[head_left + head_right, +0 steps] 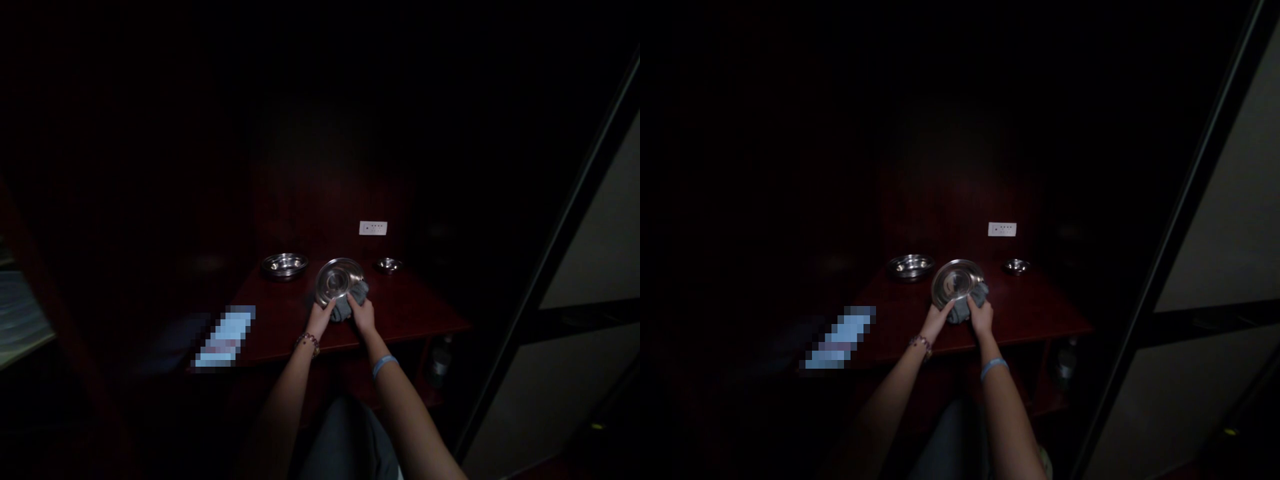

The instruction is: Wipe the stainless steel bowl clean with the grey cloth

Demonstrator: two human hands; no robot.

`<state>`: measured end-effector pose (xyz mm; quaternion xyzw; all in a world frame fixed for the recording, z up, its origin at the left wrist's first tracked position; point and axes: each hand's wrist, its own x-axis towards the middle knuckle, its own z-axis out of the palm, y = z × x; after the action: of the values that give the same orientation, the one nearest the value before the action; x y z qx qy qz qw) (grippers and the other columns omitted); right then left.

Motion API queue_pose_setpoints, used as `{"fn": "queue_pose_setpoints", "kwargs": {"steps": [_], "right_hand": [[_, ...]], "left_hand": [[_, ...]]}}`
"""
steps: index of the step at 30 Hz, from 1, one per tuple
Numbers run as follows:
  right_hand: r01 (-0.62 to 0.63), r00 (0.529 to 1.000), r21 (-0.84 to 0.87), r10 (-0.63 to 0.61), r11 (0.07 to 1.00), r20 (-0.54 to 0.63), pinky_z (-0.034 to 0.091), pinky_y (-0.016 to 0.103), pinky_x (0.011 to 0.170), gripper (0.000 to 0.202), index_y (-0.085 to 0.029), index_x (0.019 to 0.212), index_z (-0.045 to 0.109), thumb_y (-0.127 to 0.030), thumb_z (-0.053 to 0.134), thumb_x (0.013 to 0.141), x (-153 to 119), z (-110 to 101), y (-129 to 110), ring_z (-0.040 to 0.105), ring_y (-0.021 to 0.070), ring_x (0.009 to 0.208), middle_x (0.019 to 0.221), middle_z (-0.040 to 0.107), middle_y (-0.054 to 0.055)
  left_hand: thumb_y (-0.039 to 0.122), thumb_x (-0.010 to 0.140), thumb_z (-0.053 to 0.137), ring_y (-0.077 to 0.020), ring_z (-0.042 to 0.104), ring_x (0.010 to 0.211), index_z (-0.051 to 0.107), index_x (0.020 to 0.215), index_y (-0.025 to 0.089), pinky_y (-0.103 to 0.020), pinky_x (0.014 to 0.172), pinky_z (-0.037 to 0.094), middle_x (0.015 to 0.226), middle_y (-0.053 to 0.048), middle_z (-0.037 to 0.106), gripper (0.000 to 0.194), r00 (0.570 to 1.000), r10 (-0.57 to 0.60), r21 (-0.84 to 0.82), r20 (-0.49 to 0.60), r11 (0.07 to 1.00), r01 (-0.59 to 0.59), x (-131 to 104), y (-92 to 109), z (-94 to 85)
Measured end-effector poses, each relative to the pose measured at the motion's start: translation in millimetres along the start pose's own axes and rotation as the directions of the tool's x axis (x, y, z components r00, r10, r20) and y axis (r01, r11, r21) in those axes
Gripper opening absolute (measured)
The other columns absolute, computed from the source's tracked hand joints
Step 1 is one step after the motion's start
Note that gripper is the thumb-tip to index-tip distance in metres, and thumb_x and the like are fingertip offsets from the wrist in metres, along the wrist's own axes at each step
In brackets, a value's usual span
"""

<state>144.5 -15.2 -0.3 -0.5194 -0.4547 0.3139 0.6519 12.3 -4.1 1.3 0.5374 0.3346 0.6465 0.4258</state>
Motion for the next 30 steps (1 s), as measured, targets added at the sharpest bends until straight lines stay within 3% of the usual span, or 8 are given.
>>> {"fn": "queue_pose_setpoints", "kwargs": {"steps": [3,8,12,18,23,26,30], "right_hand": [[0.015,1.000,-0.033,-0.015,0.999,-0.014,0.054,0.030,0.054,0.051,-0.011,0.095,0.072,-0.055,0.066,0.071,-1,0,-2,0.070,0.0244,0.066,0.085,0.075,0.011],[0.097,0.991,-0.151,-0.109,0.984,-0.076,0.054,0.032,0.078,0.039,-0.014,0.092,0.074,-0.048,0.068,0.074,-5,0,-5,0.071,0.0281,0.090,0.093,0.075,0.014],[0.083,0.990,-0.228,-0.107,0.970,-0.093,0.054,0.032,0.081,0.037,-0.013,0.093,0.074,-0.046,0.066,0.077,-7,0,-7,0.071,0.0289,0.093,0.096,0.075,0.015],[0.073,0.992,-0.287,-0.098,0.955,-0.075,0.054,0.028,0.077,0.036,-0.011,0.095,0.074,-0.042,0.064,0.080,-9,-1,-11,0.072,0.0265,0.091,0.094,0.075,0.015],[0.117,0.991,-0.228,-0.128,0.967,-0.032,0.053,0.028,0.080,0.035,-0.012,0.097,0.073,-0.042,0.063,0.081,-9,-1,-11,0.072,0.0248,0.091,0.095,0.075,0.013],[0.112,0.993,-0.181,-0.119,0.977,-0.023,0.053,0.028,0.080,0.035,-0.014,0.098,0.073,-0.043,0.063,0.081,-7,-1,-9,0.071,0.0244,0.094,0.097,0.075,0.012],[0.090,0.993,-0.162,-0.101,0.983,-0.063,0.053,0.030,0.082,0.038,-0.014,0.099,0.073,-0.045,0.063,0.080,-5,-2,-6,0.071,0.0257,0.096,0.098,0.075,0.013]], "left_hand": [[0.017,0.079,0.064,-0.0226,0.063,0.111,0.065,0.111,0.013,-0.039,0.103,0.044,0.118,-0.014,0.068,0.032,0.999,-0.017,0.034,-0.041,0.999,0.019,1,-3,-1.3],[0.010,0.077,0.060,-0.0208,0.065,0.106,0.067,0.102,0.015,-0.037,0.101,0.045,0.111,-0.011,0.071,0.027,0.988,-0.040,0.047,-0.150,0.998,0.047,1,2,-0.1],[0.009,0.075,0.059,-0.0197,0.065,0.105,0.067,0.099,0.015,-0.034,0.100,0.045,0.109,-0.009,0.072,0.025,0.985,-0.042,0.013,-0.166,0.999,0.044,1,6,1.5],[0.023,0.080,0.059,-0.0203,0.069,0.091,0.067,0.096,0.014,-0.033,0.089,0.050,0.097,-0.009,0.073,0.019,0.945,-0.162,0.004,-0.285,0.985,0.170,-1,5,-0.6],[0.040,0.083,0.061,-0.0236,0.066,0.102,0.066,0.104,0.014,-0.034,0.092,0.049,0.109,-0.013,0.071,0.034,0.904,-0.225,-0.039,-0.362,0.973,0.227,0,7,-2.5],[0.045,0.083,0.060,-0.0245,0.065,0.107,0.066,0.105,0.013,-0.035,0.095,0.047,0.113,-0.014,0.070,0.039,0.920,-0.229,-0.047,-0.319,0.973,0.226,-1,9,-2.0],[0.041,0.084,0.060,-0.0223,0.061,0.114,0.064,0.111,0.015,-0.033,0.100,0.044,0.120,-0.012,0.067,0.038,0.982,-0.091,-0.059,-0.165,0.995,0.082,-2,10,0.2]]}}
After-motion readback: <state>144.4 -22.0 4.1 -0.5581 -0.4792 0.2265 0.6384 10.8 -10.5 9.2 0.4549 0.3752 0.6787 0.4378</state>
